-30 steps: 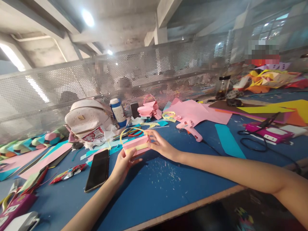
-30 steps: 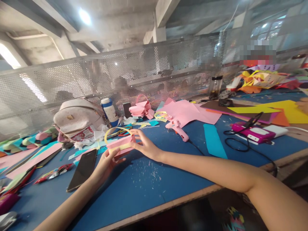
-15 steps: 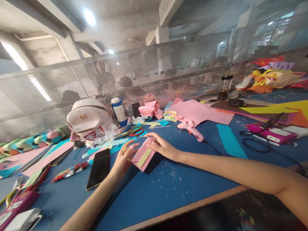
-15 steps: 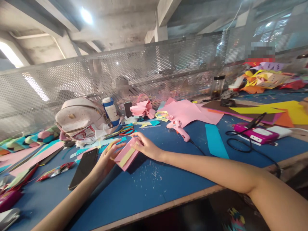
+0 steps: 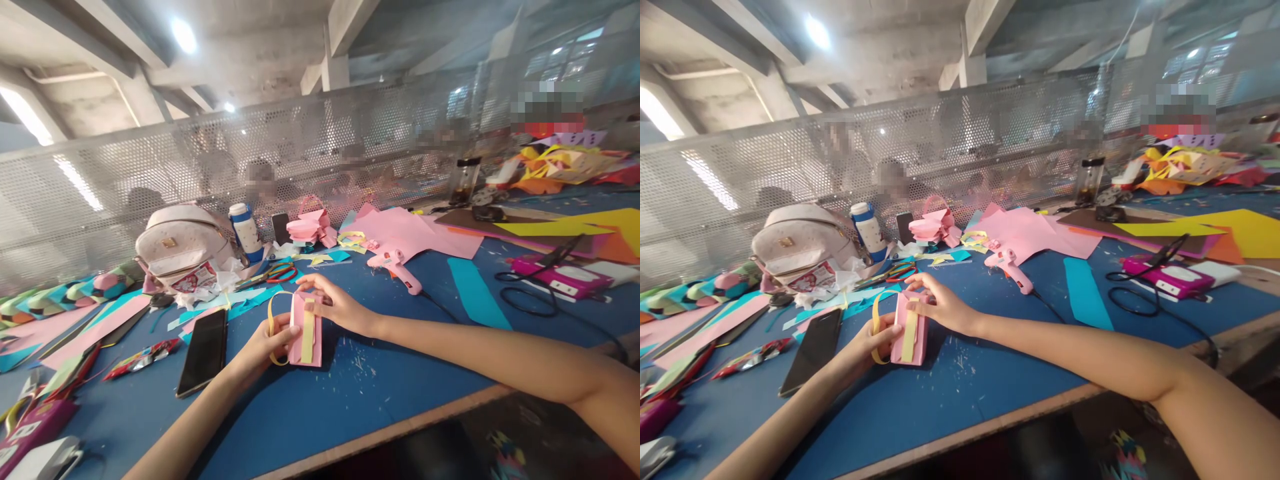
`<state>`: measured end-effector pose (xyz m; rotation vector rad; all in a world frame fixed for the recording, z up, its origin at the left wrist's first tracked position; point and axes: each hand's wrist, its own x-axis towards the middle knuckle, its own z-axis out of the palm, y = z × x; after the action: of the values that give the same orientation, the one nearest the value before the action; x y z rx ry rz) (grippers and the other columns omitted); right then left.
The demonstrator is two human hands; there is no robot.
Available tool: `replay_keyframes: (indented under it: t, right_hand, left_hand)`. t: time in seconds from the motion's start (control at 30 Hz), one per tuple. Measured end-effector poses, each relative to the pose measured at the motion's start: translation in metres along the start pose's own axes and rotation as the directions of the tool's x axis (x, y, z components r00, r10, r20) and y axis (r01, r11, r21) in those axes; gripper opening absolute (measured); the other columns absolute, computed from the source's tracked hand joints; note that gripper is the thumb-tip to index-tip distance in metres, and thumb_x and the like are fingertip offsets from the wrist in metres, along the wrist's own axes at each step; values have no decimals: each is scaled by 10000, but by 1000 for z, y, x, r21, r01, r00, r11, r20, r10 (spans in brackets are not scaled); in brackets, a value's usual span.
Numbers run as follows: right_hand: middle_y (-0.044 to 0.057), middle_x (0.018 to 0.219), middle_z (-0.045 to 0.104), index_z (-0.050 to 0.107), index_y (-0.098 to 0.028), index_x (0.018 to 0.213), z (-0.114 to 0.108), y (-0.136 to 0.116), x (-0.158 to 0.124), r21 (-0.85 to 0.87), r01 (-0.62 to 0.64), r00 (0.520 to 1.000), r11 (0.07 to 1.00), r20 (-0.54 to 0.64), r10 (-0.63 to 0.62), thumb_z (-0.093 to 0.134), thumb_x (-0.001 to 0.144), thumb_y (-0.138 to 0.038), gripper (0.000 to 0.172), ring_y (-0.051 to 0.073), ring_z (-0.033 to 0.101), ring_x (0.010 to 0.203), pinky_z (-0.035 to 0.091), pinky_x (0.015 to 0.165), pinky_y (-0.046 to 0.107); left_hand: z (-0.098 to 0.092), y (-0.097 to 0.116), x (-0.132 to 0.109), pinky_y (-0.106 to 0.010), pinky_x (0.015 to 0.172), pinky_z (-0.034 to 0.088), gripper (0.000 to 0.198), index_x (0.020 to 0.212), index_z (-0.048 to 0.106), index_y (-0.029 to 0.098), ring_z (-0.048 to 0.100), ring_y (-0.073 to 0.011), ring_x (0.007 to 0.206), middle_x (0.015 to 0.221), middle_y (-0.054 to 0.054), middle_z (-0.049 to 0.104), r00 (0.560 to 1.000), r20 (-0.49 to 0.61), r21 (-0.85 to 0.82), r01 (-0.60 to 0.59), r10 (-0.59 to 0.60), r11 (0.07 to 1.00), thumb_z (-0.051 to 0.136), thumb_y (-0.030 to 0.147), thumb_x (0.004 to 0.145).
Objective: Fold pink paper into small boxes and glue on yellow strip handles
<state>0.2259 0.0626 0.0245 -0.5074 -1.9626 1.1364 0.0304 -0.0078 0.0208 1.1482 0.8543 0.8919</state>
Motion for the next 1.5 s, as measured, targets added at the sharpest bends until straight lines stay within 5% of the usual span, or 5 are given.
replay_keyframes:
  t: [0.37, 0.53, 0.73, 1.07, 1.5]
  right_hand:
    - [49, 964, 582, 511, -239, 949, -77, -56, -31, -311, -107, 964, 945, -266, 21, 523, 901, -410, 178, 214, 589, 914, 475, 821, 365]
    - [41, 976, 538, 468, -258, 912, -134, -41, -72, -353, -229, 695, 907, -711, -102, 581, 827, -485, 268, 237, 553, 975, 434, 913, 397]
    - [116, 1029, 660, 570, -196, 1002, -170, 4, -86, -459, -514, 846, 724, -411, 340, 646, 738, -608, 496, 266, 642, 913, 484, 802, 375]
    - [50, 787, 650, 686, -174, 989, -157, -8, -48, -468, -490, 871, 736, -309, 383, 584, 770, -574, 467, 166, 556, 616, 410, 532, 271]
    - [12, 702, 548, 688, -144, 1010, -63, -48, -26, -228, -352, 929, 908, 31, 368, 598, 846, -508, 409, 84, 395, 516, 315, 428, 214]
  left_hand:
    - [-6, -2, 2, -174, 586, 491, 394, 1050, 701, 120, 652, -106, 613, 772, -53, 707, 973, -218, -183, -116, 75, 976, 796, 342, 739]
    - [-5, -2, 4, -186, 628, 523, 389, 1066, 687, 112, 685, -128, 669, 855, -80, 738, 955, -282, -254, -166, 91, 953, 795, 287, 736]
    - [0, -4, 7, -169, 644, 531, 404, 1073, 693, 107, 673, -101, 640, 801, -52, 729, 957, -275, -269, -172, 95, 948, 809, 277, 726]
    - [-5, -5, 6, -189, 693, 548, 403, 1061, 687, 111, 707, -135, 719, 888, -84, 742, 950, -298, -250, -171, 93, 953, 808, 302, 729]
    - [-10, -8, 7, -194, 717, 555, 323, 1014, 705, 98, 706, -135, 746, 875, -88, 744, 949, -293, -250, -189, 112, 950, 781, 293, 768]
